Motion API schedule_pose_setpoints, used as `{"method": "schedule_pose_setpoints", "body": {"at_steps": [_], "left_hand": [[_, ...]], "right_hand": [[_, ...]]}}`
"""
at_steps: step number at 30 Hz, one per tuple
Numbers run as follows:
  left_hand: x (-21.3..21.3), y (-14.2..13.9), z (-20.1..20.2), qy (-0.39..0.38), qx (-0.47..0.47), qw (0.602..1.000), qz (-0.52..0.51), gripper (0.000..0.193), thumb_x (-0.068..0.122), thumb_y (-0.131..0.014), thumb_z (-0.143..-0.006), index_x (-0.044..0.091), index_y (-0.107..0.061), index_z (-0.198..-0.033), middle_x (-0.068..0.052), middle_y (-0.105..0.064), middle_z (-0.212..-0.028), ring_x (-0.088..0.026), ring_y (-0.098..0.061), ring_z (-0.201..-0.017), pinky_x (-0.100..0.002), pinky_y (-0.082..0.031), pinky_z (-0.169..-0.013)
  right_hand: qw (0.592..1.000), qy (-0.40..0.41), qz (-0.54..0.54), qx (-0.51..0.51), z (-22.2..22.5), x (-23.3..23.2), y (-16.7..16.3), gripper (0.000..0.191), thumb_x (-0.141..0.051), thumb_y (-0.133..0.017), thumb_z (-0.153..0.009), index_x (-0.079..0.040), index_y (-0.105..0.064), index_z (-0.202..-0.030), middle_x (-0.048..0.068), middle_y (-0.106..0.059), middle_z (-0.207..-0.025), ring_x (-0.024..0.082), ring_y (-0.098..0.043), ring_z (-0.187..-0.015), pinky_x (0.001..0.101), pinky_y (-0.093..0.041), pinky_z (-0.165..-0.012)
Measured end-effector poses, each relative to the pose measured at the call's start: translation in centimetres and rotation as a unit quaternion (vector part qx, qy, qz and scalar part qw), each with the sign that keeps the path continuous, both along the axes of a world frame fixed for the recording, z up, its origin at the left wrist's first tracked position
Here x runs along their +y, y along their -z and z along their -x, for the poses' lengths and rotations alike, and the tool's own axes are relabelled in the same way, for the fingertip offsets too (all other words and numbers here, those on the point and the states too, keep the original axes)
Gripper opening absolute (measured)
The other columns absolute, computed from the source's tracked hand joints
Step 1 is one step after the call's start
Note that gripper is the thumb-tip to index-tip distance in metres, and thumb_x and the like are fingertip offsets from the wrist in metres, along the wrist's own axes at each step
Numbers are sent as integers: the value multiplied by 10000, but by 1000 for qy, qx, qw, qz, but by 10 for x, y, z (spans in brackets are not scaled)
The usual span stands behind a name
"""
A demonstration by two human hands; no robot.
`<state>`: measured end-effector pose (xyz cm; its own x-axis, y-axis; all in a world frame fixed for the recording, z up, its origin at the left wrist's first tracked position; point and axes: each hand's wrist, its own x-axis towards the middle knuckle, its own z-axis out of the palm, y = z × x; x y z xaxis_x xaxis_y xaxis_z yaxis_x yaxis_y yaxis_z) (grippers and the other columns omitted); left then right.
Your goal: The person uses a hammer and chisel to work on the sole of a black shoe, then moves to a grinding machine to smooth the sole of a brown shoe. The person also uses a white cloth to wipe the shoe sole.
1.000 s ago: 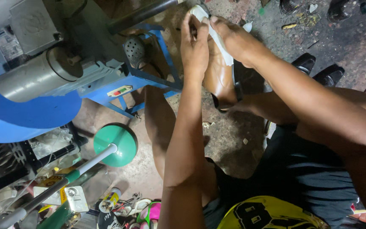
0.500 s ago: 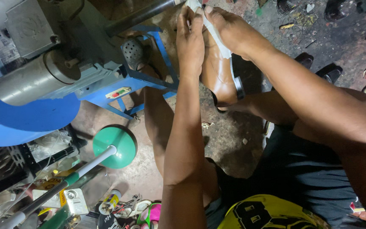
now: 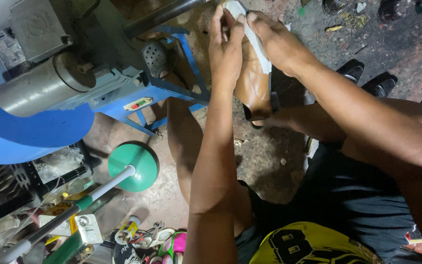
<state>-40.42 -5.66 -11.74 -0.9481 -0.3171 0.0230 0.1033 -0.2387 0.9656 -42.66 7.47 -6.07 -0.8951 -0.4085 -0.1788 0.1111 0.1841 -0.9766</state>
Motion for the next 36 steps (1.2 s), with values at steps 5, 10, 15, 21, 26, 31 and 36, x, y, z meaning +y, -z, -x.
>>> {"method": "schedule_pose_setpoints", "body": {"at_steps": [5,10,15,21,26,31,36], "left_hand": [[-2,2,-7,8,49,997,57,569,134,-705,-1030,49,-472,-1542,-147,-567,-1473,-232,-551,-1375,-357,-451,-1173],[-9,1,-11,78,5,997,22,767,138,-730,-938,57,-344,-1596,-196,-545,-1455,-271,-553,-1333,-383,-515,-1093],[-13,0,-16,45,21,944,327,995,285,-880,-820,50,-291,-1587,-241,-470,-1559,-332,-458,-1479,-403,-403,-1212],[-16,4,-11,57,-60,956,280,984,326,-808,-805,46,-288,-1592,-232,-453,-1567,-329,-502,-1445,-381,-456,-1163],[-18,9,0,45,-32,956,287,937,296,-804,-863,36,-297,-1606,-235,-440,-1600,-340,-481,-1484,-400,-418,-1218],[-18,8,3,45,-17,966,254,921,293,-785,-863,20,-302,-1598,-241,-439,-1590,-342,-482,-1474,-398,-430,-1199],[-16,0,1,40,-30,962,268,910,308,-799,-879,34,-312,-1598,-235,-474,-1580,-341,-503,-1475,-410,-428,-1216]], "right_hand": [[998,-12,56,0,-5,5,10,509,-338,-394,-1123,-28,-443,-1524,131,-581,-1431,200,-536,-1316,308,-411,-1128],[988,-21,152,24,-3,2,22,546,-267,-399,-1098,1,-390,-1573,140,-489,-1576,219,-432,-1477,319,-289,-1263],[994,-24,101,-32,-3,1,28,550,-340,-385,-1109,3,-460,-1532,164,-532,-1488,224,-472,-1387,341,-351,-1213],[999,-27,-1,19,0,-5,16,614,-450,-366,-1111,-37,-385,-1565,131,-506,-1548,202,-476,-1433,325,-342,-1199],[1000,-23,-2,7,6,-13,3,596,-454,-401,-1095,-45,-453,-1525,136,-580,-1487,205,-525,-1384,314,-402,-1156],[1000,8,-18,-22,11,-16,-5,596,-453,-434,-1078,-44,-471,-1510,124,-598,-1460,185,-542,-1347,303,-414,-1132],[1000,7,-6,-27,12,-17,-8,601,-440,-428,-1086,-22,-448,-1517,131,-582,-1492,199,-525,-1377,309,-403,-1148]]}}
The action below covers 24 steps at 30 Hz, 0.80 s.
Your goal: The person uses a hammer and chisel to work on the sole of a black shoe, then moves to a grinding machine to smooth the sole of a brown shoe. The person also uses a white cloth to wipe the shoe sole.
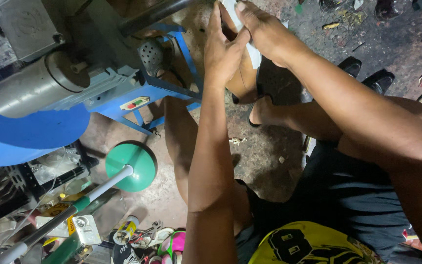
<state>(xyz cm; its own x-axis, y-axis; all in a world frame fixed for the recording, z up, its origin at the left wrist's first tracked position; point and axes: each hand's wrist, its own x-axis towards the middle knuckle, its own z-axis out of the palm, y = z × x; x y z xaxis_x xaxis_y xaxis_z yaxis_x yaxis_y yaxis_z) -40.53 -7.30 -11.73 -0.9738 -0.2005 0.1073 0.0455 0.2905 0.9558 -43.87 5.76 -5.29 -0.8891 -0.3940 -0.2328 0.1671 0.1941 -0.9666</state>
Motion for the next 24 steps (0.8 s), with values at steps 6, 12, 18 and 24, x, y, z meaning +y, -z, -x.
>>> {"method": "schedule_pose_setpoints", "body": {"at_steps": [6,12,18,24], "left_hand": [[-2,-10,-6,4,-4,1000,14,925,325,-806,-851,62,-325,-1596,-231,-462,-1583,-353,-485,-1472,-413,-414,-1211],[-2,-10,-12,1,14,1000,0,914,280,-827,-848,83,-349,-1602,-219,-467,-1592,-339,-488,-1489,-414,-422,-1233],[-1,-10,-14,6,39,999,-5,926,246,-851,-841,96,-349,-1604,-210,-472,-1583,-336,-493,-1489,-415,-425,-1233],[0,-11,-18,8,52,999,-4,927,239,-853,-841,112,-347,-1606,-202,-464,-1585,-334,-495,-1484,-411,-434,-1226]], "right_hand": [[999,-8,-26,34,-7,4,2,595,-402,-388,-1089,-14,-418,-1539,150,-559,-1497,226,-501,-1405,319,-368,-1169],[995,-25,52,82,-10,7,12,605,-374,-406,-1138,6,-304,-1597,191,-380,-1658,274,-326,-1563,335,-247,-1279],[995,-24,-16,92,-14,11,14,606,-367,-371,-1123,-20,-290,-1614,157,-336,-1677,267,-271,-1575,339,-189,-1281],[993,-25,40,108,-16,12,17,582,-334,-377,-1147,-9,-288,-1622,155,-305,-1713,249,-225,-1610,339,-147,-1313]]}}
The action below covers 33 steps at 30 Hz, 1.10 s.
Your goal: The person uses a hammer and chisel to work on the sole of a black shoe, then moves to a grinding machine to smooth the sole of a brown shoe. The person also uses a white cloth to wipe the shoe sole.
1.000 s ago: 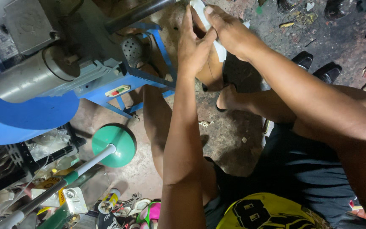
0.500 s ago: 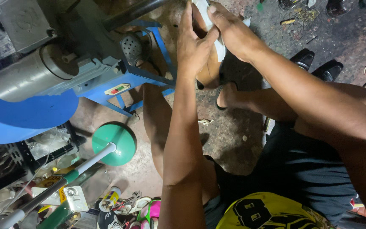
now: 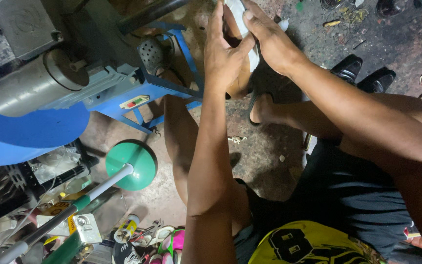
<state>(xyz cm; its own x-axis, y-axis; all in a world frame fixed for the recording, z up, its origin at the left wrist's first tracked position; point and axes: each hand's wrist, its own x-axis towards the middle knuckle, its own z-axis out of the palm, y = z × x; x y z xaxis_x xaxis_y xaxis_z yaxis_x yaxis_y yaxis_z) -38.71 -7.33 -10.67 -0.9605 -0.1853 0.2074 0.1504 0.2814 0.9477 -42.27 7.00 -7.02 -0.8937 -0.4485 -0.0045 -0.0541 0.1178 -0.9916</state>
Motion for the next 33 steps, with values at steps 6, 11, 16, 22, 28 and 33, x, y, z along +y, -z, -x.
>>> {"method": "schedule_pose_setpoints", "body": {"at_steps": [6,11,16,22,28,33], "left_hand": [[1,-3,-8,-5,17,1000,13,927,226,-863,-835,117,-359,-1605,-170,-495,-1572,-320,-522,-1474,-407,-448,-1228],[8,-9,-11,-21,22,999,17,917,199,-833,-831,128,-339,-1600,-172,-509,-1533,-316,-552,-1430,-397,-473,-1199],[21,-15,-14,-59,23,996,56,888,163,-832,-833,118,-357,-1581,-171,-524,-1501,-343,-532,-1426,-416,-454,-1189],[27,-19,-15,-65,47,993,86,887,161,-834,-794,116,-372,-1550,-145,-553,-1435,-355,-548,-1379,-428,-469,-1165],[23,-20,-14,-73,74,984,146,913,195,-879,-768,119,-373,-1524,-145,-533,-1431,-368,-512,-1365,-461,-425,-1164],[23,-20,-14,-76,83,983,146,897,186,-866,-770,125,-376,-1519,-135,-533,-1434,-370,-503,-1371,-456,-430,-1173]], "right_hand": [[998,-28,48,19,-4,4,3,588,-331,-383,-1166,-9,-263,-1644,157,-270,-1742,248,-183,-1640,338,-112,-1341],[998,-7,59,-13,-3,-1,-1,593,-379,-357,-1151,-26,-308,-1625,146,-382,-1667,227,-320,-1566,339,-229,-1298],[998,43,18,-50,-3,-4,-4,566,-408,-351,-1131,-42,-449,-1551,82,-597,-1383,184,-516,-1239,339,-405,-1082],[997,63,-30,39,2,2,1,465,-365,-341,-1161,6,-553,-1344,92,-628,-1219,168,-569,-1166,332,-463,-1085],[996,80,-3,29,3,1,0,452,-312,-356,-1111,23,-601,-1291,121,-676,-1181,184,-600,-1071,342,-469,-978],[987,132,-39,-89,2,-1,-5,446,-341,-399,-1037,8,-649,-1155,112,-630,-928,226,-562,-784,370,-482,-717]]}}
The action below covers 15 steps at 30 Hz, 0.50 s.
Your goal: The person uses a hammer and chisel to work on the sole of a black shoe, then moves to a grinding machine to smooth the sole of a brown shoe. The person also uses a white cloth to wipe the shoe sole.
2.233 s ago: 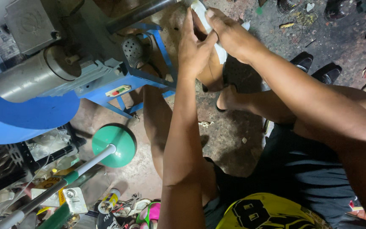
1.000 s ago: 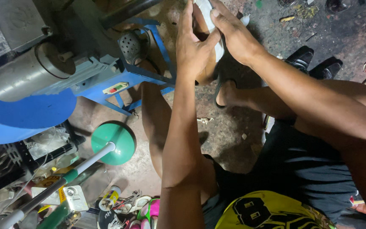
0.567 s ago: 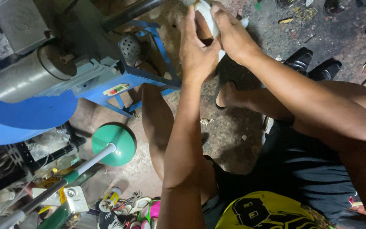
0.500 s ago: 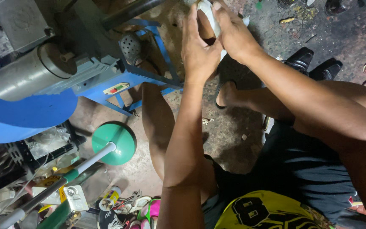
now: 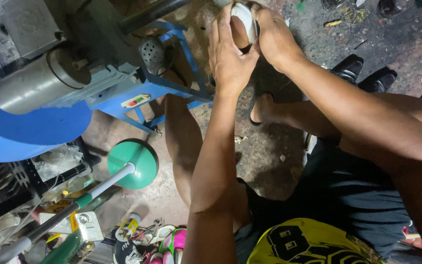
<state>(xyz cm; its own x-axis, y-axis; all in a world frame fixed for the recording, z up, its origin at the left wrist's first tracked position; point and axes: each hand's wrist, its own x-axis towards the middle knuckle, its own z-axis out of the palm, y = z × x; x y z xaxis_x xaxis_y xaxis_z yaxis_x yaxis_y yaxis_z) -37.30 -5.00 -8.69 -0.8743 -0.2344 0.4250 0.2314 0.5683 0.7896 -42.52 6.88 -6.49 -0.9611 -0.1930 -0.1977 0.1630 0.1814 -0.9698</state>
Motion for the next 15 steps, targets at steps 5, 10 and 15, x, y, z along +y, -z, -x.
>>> {"method": "schedule_pose_setpoints", "body": {"at_steps": [5,10,15], "left_hand": [[-6,4,1,21,-43,998,-48,927,158,-859,-758,104,-381,-1550,-140,-553,-1409,-347,-554,-1341,-435,-486,-1140],[-21,5,11,43,-53,989,-129,977,197,-848,-796,78,-283,-1583,-186,-605,-1378,-326,-644,-1255,-403,-545,-1064],[-24,3,17,65,-150,959,-234,934,266,-762,-847,59,-254,-1603,-167,-735,-1232,-267,-759,-1097,-353,-599,-960]], "right_hand": [[996,-53,-12,77,0,8,2,456,-340,-408,-1083,33,-638,-1211,113,-696,-1091,195,-627,-965,336,-512,-864],[966,-166,0,199,2,8,0,500,-244,-522,-1091,32,-496,-1507,188,-617,-1362,290,-563,-1194,404,-437,-953],[992,-115,-50,-13,9,7,-12,556,-389,-581,-997,-119,-547,-1481,51,-712,-1213,167,-675,-1049,318,-562,-755]]}}
